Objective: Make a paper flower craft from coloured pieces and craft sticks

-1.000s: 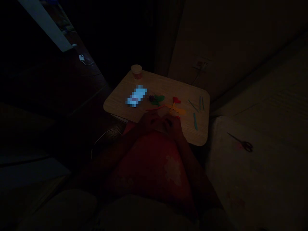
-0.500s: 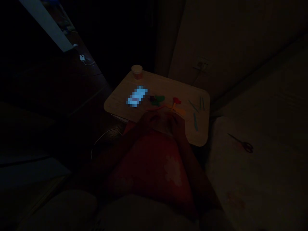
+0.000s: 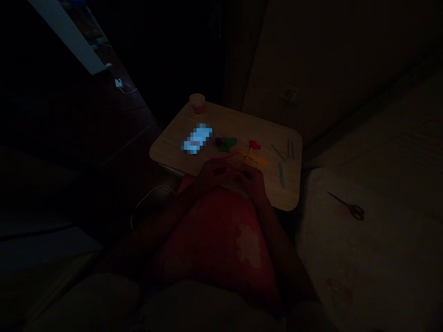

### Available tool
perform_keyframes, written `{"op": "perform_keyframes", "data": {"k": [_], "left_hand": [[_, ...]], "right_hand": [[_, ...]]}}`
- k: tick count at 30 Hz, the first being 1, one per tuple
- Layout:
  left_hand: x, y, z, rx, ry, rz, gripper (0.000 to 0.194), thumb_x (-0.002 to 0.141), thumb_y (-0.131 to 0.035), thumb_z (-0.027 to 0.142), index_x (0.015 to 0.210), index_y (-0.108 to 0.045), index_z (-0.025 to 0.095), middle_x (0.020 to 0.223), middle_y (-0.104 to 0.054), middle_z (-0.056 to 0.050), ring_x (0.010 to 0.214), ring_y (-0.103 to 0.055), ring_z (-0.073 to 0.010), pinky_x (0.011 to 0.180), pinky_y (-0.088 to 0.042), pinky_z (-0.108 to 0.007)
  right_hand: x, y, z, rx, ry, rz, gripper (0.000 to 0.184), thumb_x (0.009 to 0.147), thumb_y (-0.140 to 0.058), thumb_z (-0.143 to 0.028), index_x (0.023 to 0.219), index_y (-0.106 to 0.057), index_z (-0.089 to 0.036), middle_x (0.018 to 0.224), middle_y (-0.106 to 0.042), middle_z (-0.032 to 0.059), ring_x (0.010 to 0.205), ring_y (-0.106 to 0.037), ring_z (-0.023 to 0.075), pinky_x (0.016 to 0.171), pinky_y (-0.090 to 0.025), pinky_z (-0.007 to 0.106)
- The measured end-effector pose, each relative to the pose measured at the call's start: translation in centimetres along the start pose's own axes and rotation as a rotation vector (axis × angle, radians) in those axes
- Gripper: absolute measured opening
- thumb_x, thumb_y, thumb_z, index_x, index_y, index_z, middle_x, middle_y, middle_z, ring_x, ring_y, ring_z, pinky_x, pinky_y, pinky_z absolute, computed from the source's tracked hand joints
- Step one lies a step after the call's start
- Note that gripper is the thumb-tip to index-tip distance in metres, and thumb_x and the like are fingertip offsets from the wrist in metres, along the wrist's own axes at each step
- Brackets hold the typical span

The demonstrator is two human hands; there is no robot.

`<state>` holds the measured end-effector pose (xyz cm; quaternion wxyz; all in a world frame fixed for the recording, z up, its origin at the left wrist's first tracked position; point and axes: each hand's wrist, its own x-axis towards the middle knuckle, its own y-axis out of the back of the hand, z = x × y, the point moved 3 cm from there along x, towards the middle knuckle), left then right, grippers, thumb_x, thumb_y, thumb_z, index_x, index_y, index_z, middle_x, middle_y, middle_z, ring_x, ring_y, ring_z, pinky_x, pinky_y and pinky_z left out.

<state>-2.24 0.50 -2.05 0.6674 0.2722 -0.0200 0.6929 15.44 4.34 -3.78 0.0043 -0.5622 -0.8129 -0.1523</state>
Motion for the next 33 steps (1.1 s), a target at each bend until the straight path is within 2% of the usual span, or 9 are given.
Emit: {"op": "perform_keyframes", "data": {"k": [4,10,16,18,20,22,24,29,33], "left_hand": [[0.1,0.1,-0.2,-0.005,-0.046,-0.003,0.018,0.085,-0.076,0.036,0.088,-0.082,0.019,0.089,-0.080,-0.009,0.111,-0.071,-0.0263,0.099,-0.054,-0.038],[0.2,0.1,-0.6,-0.027,0.027,0.007,0.016,0.086,-0.071,0.030,0.084,-0.081,0.018,0.090,-0.080,-0.008,0.101,-0.072,-0.0240,0.094,-0.055,-0.037],[0.0,0.1,-0.6,-0.061,0.024,0.009,0.023,0.091,-0.065,0.035,0.094,-0.080,0.018,0.104,-0.079,-0.009,0.118,-0.067,-0.0270,0.103,-0.050,-0.039],[-0.2,0.1,-0.8,-0.105,0.048,0.034,0.030,0.095,-0.059,0.039,0.105,-0.077,0.017,0.104,-0.077,-0.009,0.104,-0.070,-0.0239,0.094,-0.054,-0.035],[-0.3,0.0,-1.1,-0.140,0.100,0.041,0.034,0.099,-0.054,0.040,0.114,-0.073,0.017,0.087,-0.074,-0.006,0.078,-0.068,-0.0180,0.076,-0.054,-0.029],[-0.4,-0.1,-1.3,-0.154,0.138,0.016,0.034,0.101,-0.051,0.039,0.120,-0.069,0.017,0.068,-0.064,0.000,0.059,-0.056,-0.0132,0.060,-0.047,-0.024],[-0.4,-0.2,-1.3,-0.137,0.128,-0.005,0.032,0.099,-0.055,0.036,0.121,-0.068,0.018,0.065,-0.059,0.003,0.054,-0.049,-0.0109,0.054,-0.040,-0.022],[-0.1,-0.3,-0.9,-0.064,0.079,-0.025,0.034,0.084,-0.076,0.036,0.112,-0.075,0.016,0.073,-0.067,0.001,0.060,-0.054,-0.0113,0.056,-0.041,-0.023],[0.1,-0.1,-0.4,-0.067,0.051,-0.055,0.025,0.085,-0.075,0.040,0.093,-0.081,0.018,0.093,-0.079,-0.007,0.091,-0.071,-0.0215,0.081,-0.054,-0.032]], "right_hand": [[0.0,0.1,0.1,-0.028,0.001,-0.018,0.016,0.083,-0.072,-0.035,0.082,-0.080,-0.021,0.078,-0.078,0.0038,0.071,-0.068,0.0185,0.067,-0.052,0.029],[0.0,-0.2,-0.4,0.000,0.033,-0.064,0.016,0.085,-0.072,-0.034,0.091,-0.081,-0.023,0.091,-0.080,0.0049,0.082,-0.072,0.0211,0.078,-0.054,0.033],[0.0,-0.1,-0.4,0.019,-0.008,0.002,0.017,0.084,-0.073,-0.038,0.085,-0.076,-0.021,0.078,-0.075,0.0033,0.070,-0.066,0.0180,0.065,-0.050,0.029],[0.0,0.1,-0.2,0.067,-0.047,0.061,0.019,0.082,-0.073,-0.040,0.083,-0.073,-0.021,0.075,-0.073,0.0026,0.066,-0.063,0.0169,0.061,-0.049,0.028],[0.0,0.2,0.0,0.093,-0.063,0.091,0.019,0.082,-0.073,-0.040,0.084,-0.072,-0.021,0.074,-0.072,0.0022,0.065,-0.062,0.0164,0.059,-0.049,0.027],[-0.1,0.1,0.1,0.094,-0.060,0.079,0.020,0.082,-0.073,-0.041,0.086,-0.072,-0.022,0.075,-0.071,0.0023,0.066,-0.063,0.0166,0.060,-0.050,0.028],[-0.1,0.1,0.1,0.085,-0.053,0.055,0.020,0.083,-0.072,-0.041,0.088,-0.073,-0.022,0.077,-0.072,0.0025,0.067,-0.064,0.0169,0.062,-0.051,0.028],[-0.1,0.0,-0.2,0.079,-0.035,0.034,0.018,0.081,-0.074,-0.039,0.086,-0.077,-0.022,0.083,-0.077,0.0040,0.074,-0.068,0.0186,0.068,-0.053,0.029],[0.0,0.0,-0.1,0.044,-0.047,-0.015,0.015,0.080,-0.076,-0.035,0.083,-0.080,-0.021,0.082,-0.079,0.0045,0.075,-0.070,0.0193,0.069,-0.053,0.030]]}}
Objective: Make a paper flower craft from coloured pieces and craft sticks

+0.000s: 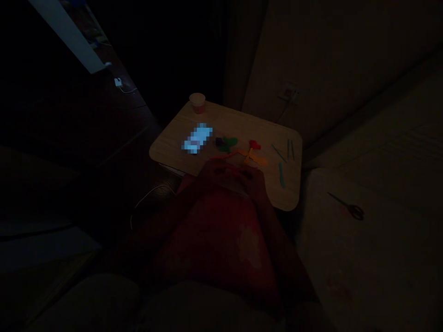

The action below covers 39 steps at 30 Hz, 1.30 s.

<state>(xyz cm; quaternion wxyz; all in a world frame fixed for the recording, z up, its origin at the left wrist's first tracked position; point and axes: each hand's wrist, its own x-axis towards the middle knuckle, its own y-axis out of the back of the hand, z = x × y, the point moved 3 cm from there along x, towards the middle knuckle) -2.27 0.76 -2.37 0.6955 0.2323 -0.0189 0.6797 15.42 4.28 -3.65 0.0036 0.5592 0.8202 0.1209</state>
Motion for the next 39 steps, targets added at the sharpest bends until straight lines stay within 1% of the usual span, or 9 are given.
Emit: {"op": "perform_keyframes", "data": {"k": [3,8,14,18,21,25,28,34,39], "left_hand": [[0.1,0.2,0.2,0.019,-0.023,0.002,0.025,0.084,-0.077,0.043,0.086,-0.083,0.019,0.091,-0.080,-0.008,0.100,-0.072,-0.0248,0.093,-0.054,-0.037],[0.3,0.3,-0.1,0.021,-0.013,-0.049,0.024,0.084,-0.076,0.042,0.086,-0.083,0.018,0.079,-0.077,-0.005,0.083,-0.072,-0.0218,0.091,-0.055,-0.037],[0.4,0.3,-0.5,-0.026,0.038,-0.023,0.020,0.084,-0.072,0.035,0.079,-0.082,0.019,0.084,-0.078,-0.006,0.098,-0.072,-0.0248,0.095,-0.054,-0.037],[0.3,0.6,-0.9,-0.067,0.110,0.073,0.017,0.079,-0.074,0.033,0.075,-0.079,0.017,0.086,-0.078,-0.006,0.094,-0.072,-0.0241,0.085,-0.056,-0.034],[0.1,0.6,-1.0,-0.080,0.140,0.082,0.023,0.074,-0.080,0.038,0.070,-0.077,0.016,0.082,-0.075,-0.005,0.081,-0.070,-0.0209,0.072,-0.054,-0.030],[0.1,0.5,-1.0,-0.041,0.135,0.073,0.031,0.069,-0.086,0.042,0.065,-0.073,0.015,0.076,-0.071,-0.004,0.077,-0.066,-0.0189,0.066,-0.050,-0.027],[0.2,0.2,-1.1,-0.047,0.118,0.016,0.033,0.073,-0.084,0.045,0.067,-0.072,0.015,0.073,-0.069,-0.002,0.071,-0.062,-0.0162,0.064,-0.047,-0.026],[0.1,-0.4,-1.5,0.060,0.065,-0.211,0.029,0.077,-0.080,0.044,0.077,-0.075,0.016,0.075,-0.068,-0.001,0.071,-0.061,-0.0150,0.066,-0.046,-0.026],[0.1,-0.4,-1.2,0.080,0.044,-0.184,0.031,0.075,-0.083,0.045,0.078,-0.074,0.015,0.076,-0.067,-0.001,0.071,-0.059,-0.0144,0.065,-0.044,-0.025]], "right_hand": [[0.1,0.1,0.2,-0.053,0.001,-0.010,0.016,0.079,-0.076,-0.034,0.085,-0.082,-0.021,0.079,-0.078,0.0042,0.071,-0.069,0.0190,0.065,-0.052,0.029],[0.3,0.1,0.2,-0.136,0.025,-0.020,0.018,0.079,-0.076,-0.038,0.079,-0.080,-0.021,0.072,-0.075,0.0026,0.065,-0.064,0.0173,0.061,-0.047,0.028],[0.0,-0.2,-0.4,-0.104,0.054,-0.053,0.023,0.083,-0.073,-0.042,0.081,-0.077,-0.019,0.072,-0.072,0.0016,0.064,-0.059,0.0149,0.061,-0.044,0.027],[-0.2,-0.1,-0.5,-0.038,0.080,-0.075,0.020,0.085,-0.070,-0.039,0.087,-0.074,-0.020,0.079,-0.072,0.0021,0.070,-0.063,0.0157,0.066,-0.046,0.028],[-0.3,-0.1,-0.7,-0.011,0.084,-0.069,0.020,0.086,-0.068,-0.039,0.088,-0.073,-0.020,0.082,-0.073,0.0027,0.073,-0.064,0.0163,0.068,-0.048,0.028],[-0.3,-0.2,-0.8,-0.038,0.076,-0.072,0.021,0.086,-0.069,-0.041,0.088,-0.073,-0.020,0.086,-0.075,0.0042,0.078,-0.067,0.0185,0.071,-0.051,0.030],[-0.3,-0.3,-0.7,-0.012,0.077,-0.062,0.022,0.086,-0.071,-0.042,0.093,-0.073,-0.021,0.088,-0.076,0.0046,0.079,-0.069,0.0191,0.071,-0.052,0.030],[-0.4,-0.2,-0.9,-0.011,0.067,-0.045,0.024,0.085,-0.071,-0.045,0.091,-0.071,-0.022,0.084,-0.074,0.0036,0.075,-0.066,0.0181,0.067,-0.051,0.029],[-0.3,-0.1,-0.7,-0.052,0.050,-0.039,0.022,0.083,-0.071,-0.042,0.078,-0.070,-0.020,0.071,-0.068,0.0012,0.065,-0.060,0.0156,0.061,-0.046,0.028]]}}
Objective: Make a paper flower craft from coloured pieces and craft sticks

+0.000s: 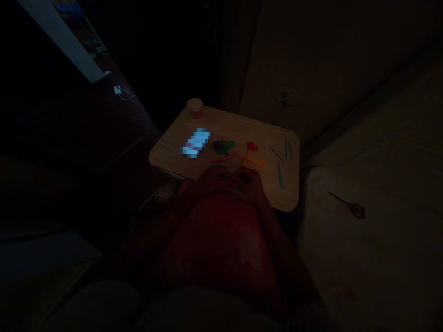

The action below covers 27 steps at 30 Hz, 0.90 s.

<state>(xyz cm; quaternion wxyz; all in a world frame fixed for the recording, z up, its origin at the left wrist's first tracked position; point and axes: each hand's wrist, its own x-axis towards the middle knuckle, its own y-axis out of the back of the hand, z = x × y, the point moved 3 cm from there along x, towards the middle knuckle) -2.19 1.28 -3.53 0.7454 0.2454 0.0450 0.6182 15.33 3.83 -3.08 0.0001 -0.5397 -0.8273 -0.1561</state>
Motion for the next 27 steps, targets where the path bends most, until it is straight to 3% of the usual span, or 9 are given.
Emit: {"op": "perform_keyframes", "data": {"k": [9,17,22,27], "left_hand": [[0.19,0.31,1.03,-0.092,-0.002,0.066,0.031,0.088,-0.069,0.045,0.086,-0.074,0.015,0.081,-0.070,-0.003,0.073,-0.061,-0.0152,0.067,-0.047,-0.026],[0.15,0.44,0.88,-0.051,-0.021,0.079,0.031,0.084,-0.074,0.045,0.086,-0.077,0.014,0.076,-0.069,-0.003,0.065,-0.055,-0.0120,0.059,-0.042,-0.023],[0.02,0.91,0.46,-0.073,0.027,0.176,0.030,0.081,-0.078,0.044,0.085,-0.077,0.014,0.094,-0.073,-0.005,0.062,-0.050,-0.0097,0.057,-0.040,-0.023],[0.11,0.66,0.53,-0.056,-0.013,0.110,0.027,0.077,-0.082,0.040,0.079,-0.075,0.014,0.075,-0.066,-0.001,0.060,-0.047,-0.0092,0.056,-0.036,-0.022]], "right_hand": [[0.24,0.38,0.60,0.147,0.016,0.106,0.014,0.078,-0.074,-0.035,0.083,-0.070,-0.022,0.083,-0.072,0.0025,0.077,-0.065,0.0176,0.072,-0.052,0.030],[0.43,0.59,0.93,0.055,-0.001,0.167,0.012,0.079,-0.072,-0.035,0.078,-0.073,-0.022,0.077,-0.073,0.0024,0.070,-0.064,0.0178,0.068,-0.051,0.030],[0.35,0.35,0.62,0.075,0.028,0.102,0.015,0.081,-0.073,-0.036,0.083,-0.077,-0.022,0.085,-0.077,0.0042,0.078,-0.069,0.0199,0.075,-0.054,0.032],[0.42,0.52,0.70,0.086,-0.030,0.151,0.014,0.076,-0.075,-0.035,0.076,-0.073,-0.021,0.071,-0.070,0.0007,0.066,-0.062,0.0167,0.062,-0.048,0.028]]}}
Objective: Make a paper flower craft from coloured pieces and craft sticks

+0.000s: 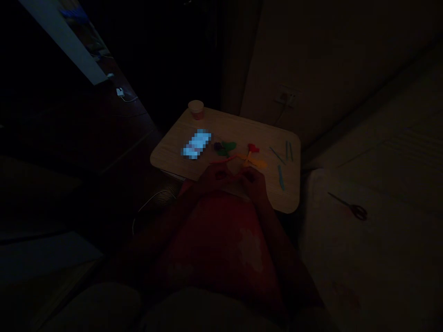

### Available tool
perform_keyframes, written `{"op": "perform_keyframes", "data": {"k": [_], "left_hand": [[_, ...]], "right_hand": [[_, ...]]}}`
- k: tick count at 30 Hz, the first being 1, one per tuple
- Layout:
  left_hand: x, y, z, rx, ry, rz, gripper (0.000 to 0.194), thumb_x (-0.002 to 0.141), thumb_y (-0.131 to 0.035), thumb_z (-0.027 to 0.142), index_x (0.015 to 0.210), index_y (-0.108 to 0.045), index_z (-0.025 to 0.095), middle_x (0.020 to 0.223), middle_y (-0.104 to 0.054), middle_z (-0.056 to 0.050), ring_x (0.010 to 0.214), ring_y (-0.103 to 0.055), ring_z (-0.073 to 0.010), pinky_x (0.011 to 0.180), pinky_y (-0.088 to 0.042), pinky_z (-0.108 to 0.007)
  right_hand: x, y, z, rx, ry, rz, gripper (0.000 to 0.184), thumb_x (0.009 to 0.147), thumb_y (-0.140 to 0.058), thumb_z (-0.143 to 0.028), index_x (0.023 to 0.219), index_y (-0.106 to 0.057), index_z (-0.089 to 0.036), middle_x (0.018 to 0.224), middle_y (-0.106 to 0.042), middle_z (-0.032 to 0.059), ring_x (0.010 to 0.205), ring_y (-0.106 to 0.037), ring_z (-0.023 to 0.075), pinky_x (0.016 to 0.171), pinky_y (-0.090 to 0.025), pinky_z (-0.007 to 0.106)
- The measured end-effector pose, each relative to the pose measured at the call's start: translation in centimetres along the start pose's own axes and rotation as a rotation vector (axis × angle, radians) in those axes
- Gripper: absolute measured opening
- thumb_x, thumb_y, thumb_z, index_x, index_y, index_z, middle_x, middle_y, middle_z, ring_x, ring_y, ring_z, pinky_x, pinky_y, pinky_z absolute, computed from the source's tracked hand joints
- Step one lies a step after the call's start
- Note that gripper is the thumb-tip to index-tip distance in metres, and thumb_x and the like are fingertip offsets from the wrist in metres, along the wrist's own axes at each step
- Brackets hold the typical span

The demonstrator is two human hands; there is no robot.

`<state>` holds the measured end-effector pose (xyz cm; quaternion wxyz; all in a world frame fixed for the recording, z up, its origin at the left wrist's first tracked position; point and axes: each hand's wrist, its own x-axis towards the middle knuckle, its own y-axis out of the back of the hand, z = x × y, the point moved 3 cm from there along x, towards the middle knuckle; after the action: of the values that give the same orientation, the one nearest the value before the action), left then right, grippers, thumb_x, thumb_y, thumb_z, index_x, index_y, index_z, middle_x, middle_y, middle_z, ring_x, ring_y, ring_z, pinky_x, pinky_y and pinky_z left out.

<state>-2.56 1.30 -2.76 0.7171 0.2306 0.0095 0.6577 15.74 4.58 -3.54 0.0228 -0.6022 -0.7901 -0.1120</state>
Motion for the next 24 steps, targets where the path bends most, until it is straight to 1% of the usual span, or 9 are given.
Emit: {"op": "perform_keyframes", "data": {"k": [3,7,11,13,16,18,22,24], "left_hand": [[0.0,-0.3,0.1,0.000,-0.006,-0.059,0.024,0.077,-0.081,0.037,0.079,-0.073,0.014,0.072,-0.063,0.001,0.062,-0.050,-0.0102,0.058,-0.038,-0.022],[-0.1,-0.5,0.2,0.003,0.020,-0.095,0.023,0.077,-0.080,0.035,0.080,-0.072,0.014,0.075,-0.065,0.000,0.064,-0.053,-0.0107,0.060,-0.040,-0.022],[-0.1,-0.5,0.1,-0.019,0.035,-0.083,0.022,0.077,-0.079,0.034,0.077,-0.070,0.014,0.070,-0.063,0.002,0.061,-0.050,-0.0098,0.059,-0.038,-0.022],[-0.1,-0.5,0.0,-0.032,0.045,-0.063,0.024,0.078,-0.079,0.035,0.076,-0.070,0.014,0.068,-0.061,0.002,0.061,-0.049,-0.0097,0.059,-0.038,-0.022],[0.0,-0.4,-0.1,-0.046,0.061,-0.023,0.026,0.080,-0.077,0.038,0.075,-0.068,0.014,0.070,-0.062,0.002,0.063,-0.050,-0.0102,0.060,-0.040,-0.022],[0.0,-0.4,-0.1,-0.060,0.065,-0.012,0.029,0.080,-0.076,0.041,0.075,-0.067,0.014,0.071,-0.063,0.001,0.065,-0.052,-0.0111,0.062,-0.042,-0.023],[0.0,-0.3,-0.4,-0.080,0.075,-0.007,0.031,0.083,-0.072,0.044,0.079,-0.069,0.014,0.075,-0.066,0.000,0.069,-0.056,-0.0132,0.066,-0.044,-0.024],[0.0,-0.2,-0.4,-0.076,0.079,-0.028,0.029,0.084,-0.071,0.043,0.080,-0.070,0.014,0.075,-0.066,0.000,0.070,-0.056,-0.0132,0.065,-0.043,-0.023]], "right_hand": [[0.0,-0.2,-0.3,-0.046,-0.019,-0.024,0.015,0.075,-0.075,-0.034,0.071,-0.071,-0.021,0.067,-0.068,0.0007,0.062,-0.059,0.0158,0.059,-0.046,0.027],[-0.1,-0.4,-0.7,-0.097,0.004,-0.057,0.012,0.078,-0.073,-0.031,0.072,-0.074,-0.020,0.069,-0.072,0.0023,0.064,-0.062,0.0164,0.062,-0.047,0.027],[-0.2,-0.3,-0.7,-0.080,0.077,-0.099,0.019,0.085,-0.067,-0.034,0.078,-0.077,-0.020,0.074,-0.074,0.0032,0.069,-0.066,0.0180,0.067,-0.050,0.029],[-0.2,-0.3,-0.8,-0.061,0.121,-0.126,0.019,0.087,-0.066,-0.035,0.082,-0.077,-0.021,0.079,-0.075,0.0036,0.074,-0.067,0.0187,0.071,-0.051,0.030],[-0.2,-0.3,-1.2,-0.039,0.172,-0.157,0.014,0.086,-0.069,-0.034,0.089,-0.077,-0.022,0.088,-0.075,0.0039,0.081,-0.068,0.0192,0.076,-0.052,0.031],[-0.3,-0.4,-1.3,-0.042,0.189,-0.170,0.014,0.086,-0.071,-0.035,0.092,-0.076,-0.023,0.091,-0.075,0.0044,0.083,-0.067,0.0194,0.076,-0.052,0.031],[-0.4,-0.5,-1.1,-0.050,0.212,-0.193,0.021,0.084,-0.075,-0.034,0.102,-0.075,-0.023,0.095,-0.075,0.0047,0.082,-0.067,0.0185,0.075,-0.052,0.031],[-0.4,-0.5,-1.1,-0.064,0.226,-0.189,0.025,0.081,-0.078,-0.033,0.104,-0.075,-0.023,0.096,-0.075,0.0045,0.081,-0.067,0.0183,0.075,-0.053,0.031]]}}
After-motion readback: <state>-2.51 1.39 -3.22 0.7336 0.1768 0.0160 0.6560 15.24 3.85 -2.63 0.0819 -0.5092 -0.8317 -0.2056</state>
